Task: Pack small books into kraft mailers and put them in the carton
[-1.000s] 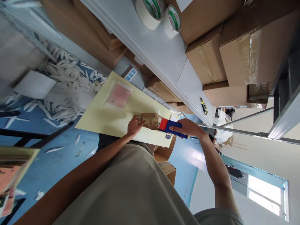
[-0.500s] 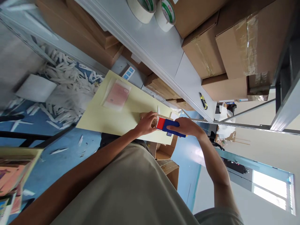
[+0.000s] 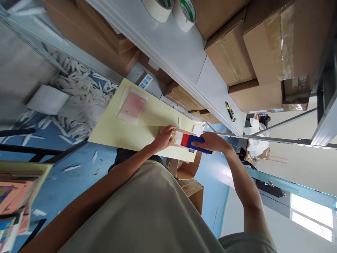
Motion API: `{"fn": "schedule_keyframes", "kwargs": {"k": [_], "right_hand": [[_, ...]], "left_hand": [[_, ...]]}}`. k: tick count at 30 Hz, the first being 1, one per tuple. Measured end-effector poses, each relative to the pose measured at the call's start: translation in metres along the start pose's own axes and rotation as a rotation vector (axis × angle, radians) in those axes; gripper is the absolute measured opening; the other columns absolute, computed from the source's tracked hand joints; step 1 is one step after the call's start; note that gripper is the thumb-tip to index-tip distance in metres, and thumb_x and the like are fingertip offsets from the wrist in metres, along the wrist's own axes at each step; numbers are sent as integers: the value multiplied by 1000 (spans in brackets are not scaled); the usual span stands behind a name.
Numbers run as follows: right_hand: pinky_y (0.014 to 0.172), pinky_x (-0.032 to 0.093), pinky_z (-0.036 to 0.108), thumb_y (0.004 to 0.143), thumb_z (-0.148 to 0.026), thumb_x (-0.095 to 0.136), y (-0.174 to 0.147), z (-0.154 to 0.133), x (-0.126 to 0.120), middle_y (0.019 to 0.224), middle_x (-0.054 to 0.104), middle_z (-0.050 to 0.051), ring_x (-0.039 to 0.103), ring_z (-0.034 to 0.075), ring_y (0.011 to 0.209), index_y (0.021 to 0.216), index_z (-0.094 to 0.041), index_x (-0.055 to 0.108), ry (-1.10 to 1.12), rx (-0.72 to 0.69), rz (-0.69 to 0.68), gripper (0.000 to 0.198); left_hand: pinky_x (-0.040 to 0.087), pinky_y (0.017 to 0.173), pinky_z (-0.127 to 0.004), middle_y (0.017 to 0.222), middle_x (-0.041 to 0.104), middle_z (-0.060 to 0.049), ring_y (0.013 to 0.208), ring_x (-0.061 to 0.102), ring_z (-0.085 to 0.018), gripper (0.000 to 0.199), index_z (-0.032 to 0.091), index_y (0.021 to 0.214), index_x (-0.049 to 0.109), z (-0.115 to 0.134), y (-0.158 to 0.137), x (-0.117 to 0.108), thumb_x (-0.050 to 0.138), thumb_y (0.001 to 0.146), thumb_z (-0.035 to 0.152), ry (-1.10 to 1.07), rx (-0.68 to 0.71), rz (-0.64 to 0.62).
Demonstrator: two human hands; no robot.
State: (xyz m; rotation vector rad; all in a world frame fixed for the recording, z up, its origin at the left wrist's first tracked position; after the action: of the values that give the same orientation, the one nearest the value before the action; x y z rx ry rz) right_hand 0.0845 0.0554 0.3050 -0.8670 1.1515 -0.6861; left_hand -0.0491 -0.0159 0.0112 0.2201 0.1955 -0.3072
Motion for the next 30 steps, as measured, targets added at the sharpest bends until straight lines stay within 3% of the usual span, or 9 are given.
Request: {"fn": "schedule_keyframes", "kwargs": {"k": [7, 16, 19, 22, 26, 30], "right_hand": [[68, 52, 31, 94, -87, 62, 28, 42, 32, 81, 80, 14, 78, 26, 74, 79, -18, 73, 101, 38, -66, 72], [72, 50, 30, 93, -84, 67, 93, 77, 81, 95, 84, 19, 79, 28, 86, 102, -12, 80, 91, -72, 32, 74], [78, 53, 32, 94, -83, 68, 98, 86, 93, 102, 84, 23, 81, 32, 95, 112, -11, 80, 148, -130, 52, 75], [87, 57, 37, 98, -77, 66, 100, 94, 103, 118, 82, 24, 80, 38, 110, 124, -13, 77, 152, -178, 62, 69], [99, 57, 42, 103, -66, 64, 99, 95, 113, 137, 76, 24, 74, 40, 126, 136, -14, 72, 159, -204, 97, 62], [102, 57, 44, 106, -62, 60, 95, 92, 118, 140, 73, 28, 70, 43, 132, 137, -9, 71, 194, -218, 131, 62]], "left_hand": [[47, 129, -51, 154, 59, -13, 150, 55, -31, 41, 23, 126, 64, -4, 3, -8, 68, 88, 10, 45, 17, -93], [50, 127, -49, 155, 60, -11, 147, 60, -29, 40, 25, 127, 67, 10, 4, -17, 75, 89, 16, 167, -52, -160], [49, 128, -50, 163, 55, -14, 152, 56, -30, 57, 24, 143, 62, 19, -8, -5, 74, 88, 16, 201, -206, -25], [58, 117, -46, 156, 63, -15, 138, 68, -29, 65, 21, 153, 56, 28, -21, 17, 73, 90, 24, 152, -444, 162], [61, 101, -37, 126, 80, -11, 113, 77, -26, 42, 19, 136, 70, 40, -26, 43, 61, 103, 44, 142, -650, 280], [58, 94, -34, 113, 84, -9, 105, 76, -27, 49, 20, 125, 77, 47, -22, 53, 45, 110, 55, 354, -720, 344]]}}
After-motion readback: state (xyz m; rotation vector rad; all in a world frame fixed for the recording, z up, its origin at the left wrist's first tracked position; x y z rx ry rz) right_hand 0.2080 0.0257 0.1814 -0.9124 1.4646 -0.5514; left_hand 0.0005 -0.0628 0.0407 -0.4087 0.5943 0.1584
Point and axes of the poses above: each hand's wrist, its own y-axis towards the middle knuckle, its own x-axis out of the palm, z = x × y, the point moved 1 cm from there along y, towards the middle knuckle
